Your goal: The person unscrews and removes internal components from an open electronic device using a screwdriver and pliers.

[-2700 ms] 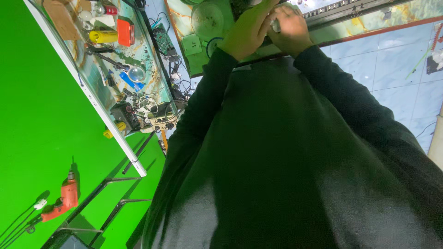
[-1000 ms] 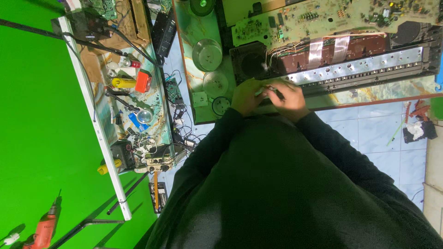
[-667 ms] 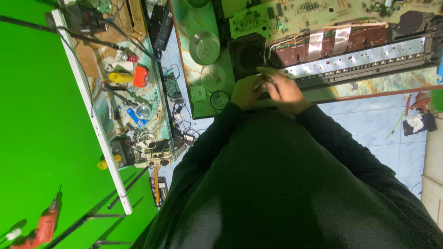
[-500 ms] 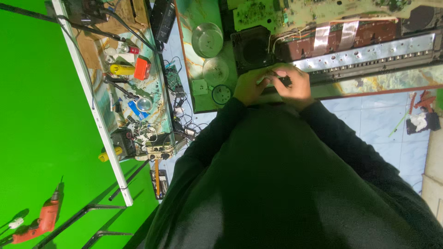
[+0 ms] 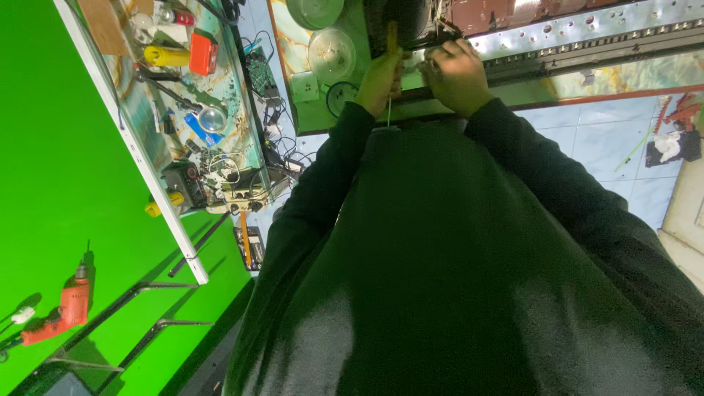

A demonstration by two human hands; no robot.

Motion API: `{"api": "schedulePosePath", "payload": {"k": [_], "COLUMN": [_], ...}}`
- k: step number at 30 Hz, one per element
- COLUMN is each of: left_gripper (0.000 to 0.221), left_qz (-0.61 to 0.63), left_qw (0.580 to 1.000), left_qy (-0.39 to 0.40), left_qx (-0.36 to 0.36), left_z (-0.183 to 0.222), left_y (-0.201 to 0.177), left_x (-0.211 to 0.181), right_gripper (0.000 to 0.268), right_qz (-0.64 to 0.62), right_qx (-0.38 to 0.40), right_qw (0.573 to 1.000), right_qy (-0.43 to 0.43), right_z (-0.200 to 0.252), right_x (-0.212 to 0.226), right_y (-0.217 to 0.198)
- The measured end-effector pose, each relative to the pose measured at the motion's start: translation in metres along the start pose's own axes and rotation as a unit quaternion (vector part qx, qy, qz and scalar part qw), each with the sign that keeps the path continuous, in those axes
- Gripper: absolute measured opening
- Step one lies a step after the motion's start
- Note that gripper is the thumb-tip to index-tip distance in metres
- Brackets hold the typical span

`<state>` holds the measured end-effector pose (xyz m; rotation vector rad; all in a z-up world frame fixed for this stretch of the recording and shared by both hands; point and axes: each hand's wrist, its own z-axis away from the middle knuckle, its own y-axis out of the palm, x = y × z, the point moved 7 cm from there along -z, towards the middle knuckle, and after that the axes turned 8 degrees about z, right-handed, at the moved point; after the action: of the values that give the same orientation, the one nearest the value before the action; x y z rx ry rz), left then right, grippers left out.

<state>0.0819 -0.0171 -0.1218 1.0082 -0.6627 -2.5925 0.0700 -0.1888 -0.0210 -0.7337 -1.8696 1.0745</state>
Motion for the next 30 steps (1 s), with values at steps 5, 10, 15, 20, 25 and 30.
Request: {"api": "schedulePosePath", "payload": {"k": [5,10,15,20,25,30], "left_gripper": [0.037,0.039,0.038,0.034,0.027,0.031], "left_qz": [0.01,-0.015,-0.032,-0.067,-0.275,0.327], "left_qw": [0.997,0.998,0.999,0.997,0.915,0.912], "left_qy": [-0.026,-0.016,-0.009,0.022,0.292,0.189], "left_qx": [0.071,0.053,0.039,0.014,0.04,0.159], "left_z": [-0.007,-0.009,-0.005,-0.011,0.002,0.006], "left_y": [-0.001,-0.003,0.0,-0.002,0.013,0.027], "left_x": [0.026,0.022,0.019,0.021,-0.022,-0.046], "right_gripper": [0.02,0.013,0.021,0.02,0.024,0.017], "right_qz": [0.055,0.126,0.097,0.042,-0.085,-0.51], "right_qx": [-0.031,-0.048,-0.012,-0.016,0.049,0.087], "right_qw": [0.998,0.989,0.995,0.999,0.994,0.828], "right_qy": [-0.026,-0.058,-0.02,-0.03,0.051,0.216], "right_z": [-0.002,-0.001,0.005,0.004,0.003,-0.001], "right_x": [0.003,0.004,-0.015,-0.012,-0.01,0.002], "right_y": [0.008,0.014,0.035,0.026,0.003,-0.03]}}
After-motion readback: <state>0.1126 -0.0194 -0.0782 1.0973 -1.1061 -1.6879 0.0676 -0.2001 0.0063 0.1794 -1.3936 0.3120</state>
